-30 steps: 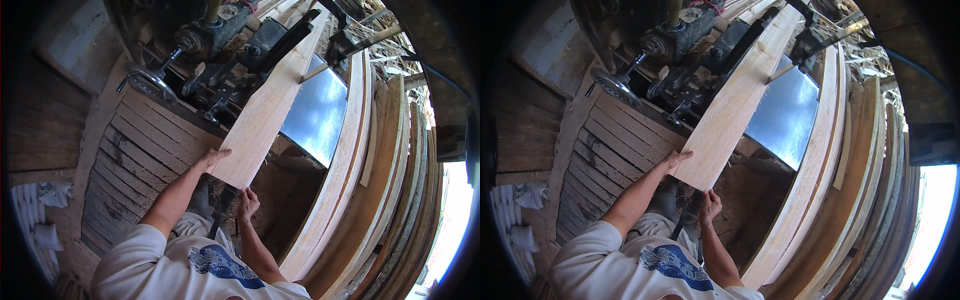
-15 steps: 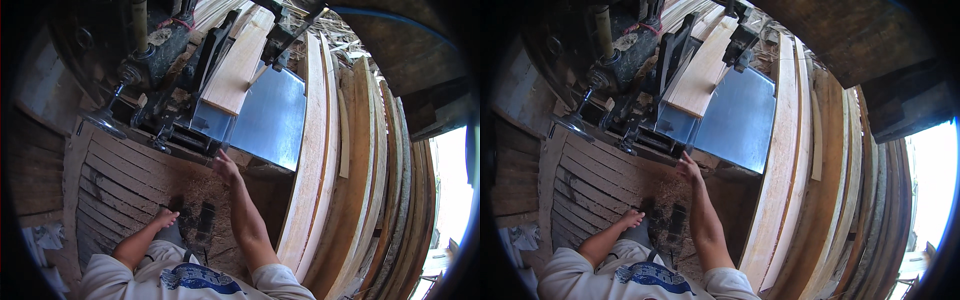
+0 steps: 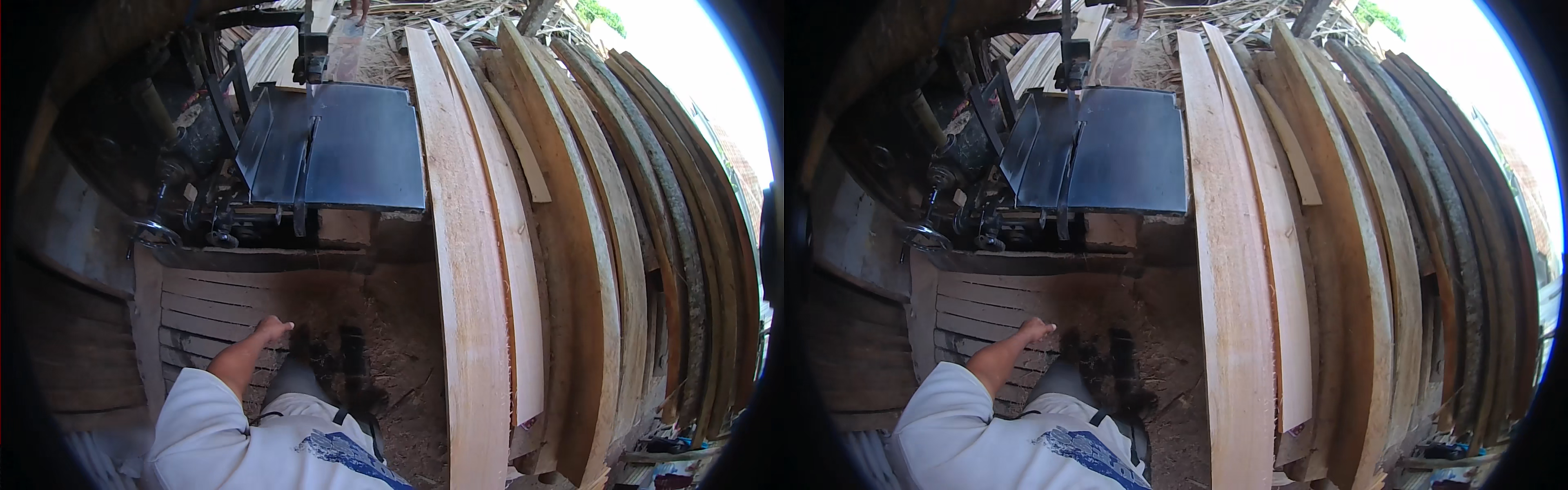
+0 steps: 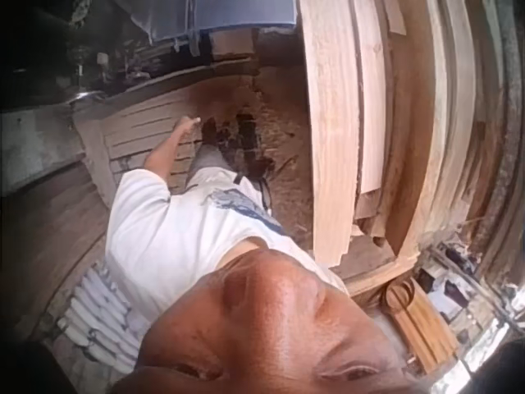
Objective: The person lifts long wooden planks one by one and feeds them into a woodworking planer machine, repeating the process for multiple planks.
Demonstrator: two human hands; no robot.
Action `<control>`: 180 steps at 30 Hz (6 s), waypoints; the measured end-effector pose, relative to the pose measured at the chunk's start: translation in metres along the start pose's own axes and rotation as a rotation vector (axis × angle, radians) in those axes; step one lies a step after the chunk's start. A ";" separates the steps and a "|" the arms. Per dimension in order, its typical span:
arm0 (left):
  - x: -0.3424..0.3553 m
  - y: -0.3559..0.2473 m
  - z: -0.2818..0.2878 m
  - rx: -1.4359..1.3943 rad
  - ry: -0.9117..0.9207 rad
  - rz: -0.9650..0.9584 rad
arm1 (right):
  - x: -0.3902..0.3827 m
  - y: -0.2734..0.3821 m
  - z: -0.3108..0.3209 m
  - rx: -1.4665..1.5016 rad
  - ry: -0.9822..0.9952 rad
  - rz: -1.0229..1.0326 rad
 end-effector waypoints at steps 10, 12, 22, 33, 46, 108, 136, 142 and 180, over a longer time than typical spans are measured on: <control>-0.168 -0.238 -0.194 -0.379 0.535 -0.143 | 0.016 -0.217 0.163 -0.209 -0.481 -0.545; -0.188 -0.284 -0.218 -0.416 0.586 -0.206 | 0.026 -0.212 0.159 -0.223 -0.470 -0.559; -0.119 -0.378 -0.276 -0.883 0.511 -0.048 | 0.104 -0.087 0.116 -0.037 -0.365 -0.352; -0.210 -0.347 -0.282 -0.878 -0.084 0.159 | 0.140 -0.059 0.099 0.225 -0.190 -0.144; -0.305 -0.182 -0.327 -1.055 0.170 0.055 | 0.116 -0.174 0.079 0.787 0.160 0.064; -1.053 1.104 -1.302 -0.860 0.146 0.038 | -0.161 -1.214 0.288 0.679 1.096 1.064; -1.068 1.167 -1.373 -0.823 0.052 0.075 | -0.167 -1.287 0.311 0.546 1.014 1.096; -1.064 1.137 -1.333 -0.788 0.097 0.107 | -0.162 -1.252 0.294 0.556 0.997 1.087; -0.864 0.850 -1.003 -1.008 0.104 -0.022 | -0.185 -0.805 0.156 0.571 1.027 1.106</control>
Point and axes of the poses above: each hand's wrist, its own x-axis towards the middle knuckle, its own z-axis out of the back of the hand, y = z × x, the point moved 5 cm from there along x, towards the middle knuckle, and after that the axes turned 12 degrees about z, right-handed, at the moved point
